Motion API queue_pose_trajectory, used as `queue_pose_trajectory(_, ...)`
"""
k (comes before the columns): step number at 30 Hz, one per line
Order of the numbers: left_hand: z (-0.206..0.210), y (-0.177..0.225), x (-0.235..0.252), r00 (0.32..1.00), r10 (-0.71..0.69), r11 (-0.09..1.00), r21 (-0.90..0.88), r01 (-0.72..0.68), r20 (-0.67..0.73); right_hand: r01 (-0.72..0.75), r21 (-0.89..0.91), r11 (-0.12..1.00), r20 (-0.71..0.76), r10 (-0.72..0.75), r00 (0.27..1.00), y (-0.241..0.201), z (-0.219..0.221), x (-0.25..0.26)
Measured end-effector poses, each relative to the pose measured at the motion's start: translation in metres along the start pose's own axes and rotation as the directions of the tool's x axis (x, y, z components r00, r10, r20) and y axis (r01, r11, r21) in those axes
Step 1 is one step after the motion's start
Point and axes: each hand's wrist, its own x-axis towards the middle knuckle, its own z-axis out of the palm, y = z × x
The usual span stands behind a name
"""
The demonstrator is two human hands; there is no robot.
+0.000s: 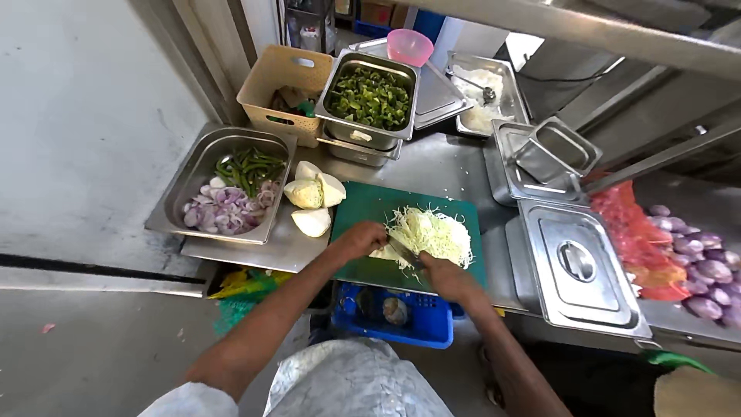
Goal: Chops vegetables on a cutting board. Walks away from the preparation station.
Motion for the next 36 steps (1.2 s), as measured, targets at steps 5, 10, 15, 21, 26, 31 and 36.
queue_pose_trajectory(5,0.006,-0.001,-0.003,1.0,-0.026,1.0,0.006,0.026,-0.012,-0.024,0.057,0.998,-0.011,0.025,1.0,-0.012,0.033,0.028)
queue_pose_trajectory(10,0.005,-0.002,-0.003,0.999,-0.023,1.0,-0.001,0.023,-0.032,0.004,0.006,1.0,-0.01,-0.004,1.0,-0.002,0.001,0.002)
queue_pose_trajectory(15,0.008,-0.002,-0.002,0.999,-0.023,0.999,0.023,0.024,-0.042,-0.038,0.07,0.997,-0.023,0.04,0.999,-0.016,0.032,0.031)
queue_pose_trajectory(21,0.007,-0.003,-0.001,0.999,0.01,1.0,0.019,-0.009,-0.051,-0.007,-0.02,1.0,-0.005,0.007,1.0,0.003,-0.005,-0.007)
queue_pose_trajectory(26,0.007,0.0,-0.001,1.0,-0.007,0.999,0.041,0.009,-0.026,-0.034,0.099,0.994,0.017,0.032,0.999,-0.012,0.037,0.038)
queue_pose_trajectory(31,0.008,-0.004,-0.002,0.999,0.02,1.0,0.025,-0.019,-0.045,-0.043,-0.028,0.999,-0.018,0.042,0.999,-0.004,-0.006,-0.01)
queue_pose_trajectory(36,0.008,-0.002,-0.001,0.999,0.011,0.999,0.032,-0.01,-0.047,-0.025,0.111,0.994,-0.018,0.027,0.999,-0.015,0.039,0.044)
